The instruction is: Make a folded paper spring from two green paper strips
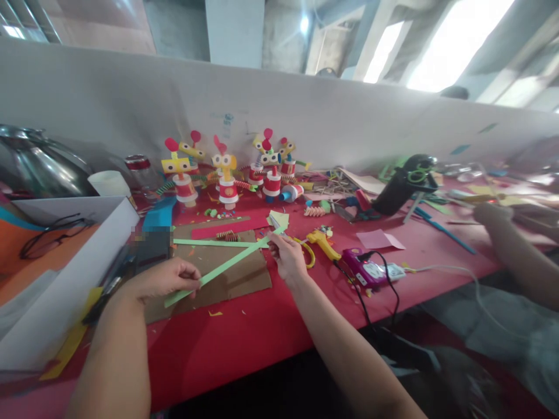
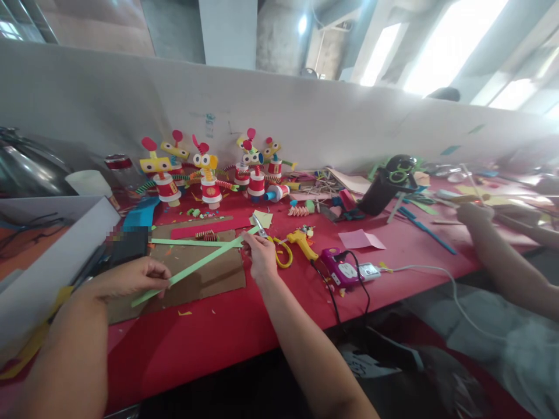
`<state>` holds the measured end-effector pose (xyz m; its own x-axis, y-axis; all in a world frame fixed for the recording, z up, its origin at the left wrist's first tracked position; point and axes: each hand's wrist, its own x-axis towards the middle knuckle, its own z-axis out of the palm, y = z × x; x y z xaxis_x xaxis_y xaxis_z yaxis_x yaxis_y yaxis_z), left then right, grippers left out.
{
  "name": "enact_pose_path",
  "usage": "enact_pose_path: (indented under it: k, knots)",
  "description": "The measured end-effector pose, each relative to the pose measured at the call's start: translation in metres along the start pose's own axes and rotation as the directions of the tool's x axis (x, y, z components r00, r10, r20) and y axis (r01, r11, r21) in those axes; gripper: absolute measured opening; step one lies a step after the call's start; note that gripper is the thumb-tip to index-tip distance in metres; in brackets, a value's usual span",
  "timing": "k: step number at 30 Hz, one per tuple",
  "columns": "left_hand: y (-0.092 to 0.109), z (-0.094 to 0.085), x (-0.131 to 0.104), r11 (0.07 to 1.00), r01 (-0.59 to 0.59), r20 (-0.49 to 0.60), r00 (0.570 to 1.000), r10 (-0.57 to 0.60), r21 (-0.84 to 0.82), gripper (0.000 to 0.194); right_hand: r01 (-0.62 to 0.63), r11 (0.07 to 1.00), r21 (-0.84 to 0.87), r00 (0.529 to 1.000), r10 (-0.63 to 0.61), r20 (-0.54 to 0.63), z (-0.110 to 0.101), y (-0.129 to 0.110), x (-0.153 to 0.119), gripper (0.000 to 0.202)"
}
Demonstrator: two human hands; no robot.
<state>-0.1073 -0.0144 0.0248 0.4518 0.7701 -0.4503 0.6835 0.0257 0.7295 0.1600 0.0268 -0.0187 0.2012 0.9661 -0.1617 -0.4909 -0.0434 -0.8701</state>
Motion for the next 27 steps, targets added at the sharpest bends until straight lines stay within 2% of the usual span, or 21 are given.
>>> enact_pose_path:
  k: [2,4,6,9,12,19,21,25,27]
  knots:
    - [0.001,0.003,0.004,0.999,0.000,-0.061,0.998,-0.003,-0.044,0.025,0.004,1.000,-0.013,1.000,-0.004,-0.019,0.000,0.002,0.000,0.025]
    - [0.007,0.011,0.013,0.991,-0.043,-0.173,0.985,0.021,-0.126,0.035,0.004,1.000,-0.025,1.000,-0.005,-0.025,0.002,0.005,0.000,0.026]
    - [0.014,0.021,0.023,0.979,-0.105,-0.280,0.959,0.052,-0.176,0.042,0.002,0.999,-0.050,1.000,-0.003,-0.017,0.003,0.008,-0.002,0.026]
    - [0.021,0.034,0.035,0.970,-0.144,-0.402,0.914,0.055,-0.194,0.037,0.014,0.994,-0.107,1.000,-0.012,0.018,0.004,0.011,-0.003,0.027]
    - [0.020,0.039,0.039,0.972,-0.119,-0.415,0.909,0.024,-0.203,0.033,0.038,0.989,-0.144,0.999,-0.033,0.041,0.005,0.012,-0.004,0.028]
    - [0.021,0.035,0.030,0.968,-0.071,-0.363,0.932,-0.022,-0.241,0.027,0.051,0.966,-0.255,0.999,-0.047,0.021,0.006,0.011,-0.002,0.028]
    - [0.021,0.036,0.030,0.967,-0.085,-0.377,0.926,-0.011,-0.239,0.031,0.064,0.956,-0.286,0.998,-0.059,0.025,0.005,0.011,-0.001,0.027]
    - [0.020,0.041,0.038,0.957,-0.166,-0.408,0.911,0.058,-0.237,0.054,0.069,0.959,-0.276,0.997,-0.062,0.035,0.004,0.013,0.001,0.027]
    - [0.020,0.044,0.041,0.948,-0.197,-0.407,0.910,0.083,-0.249,0.055,0.050,0.964,-0.260,0.998,-0.042,0.038,0.004,0.013,0.002,0.027]
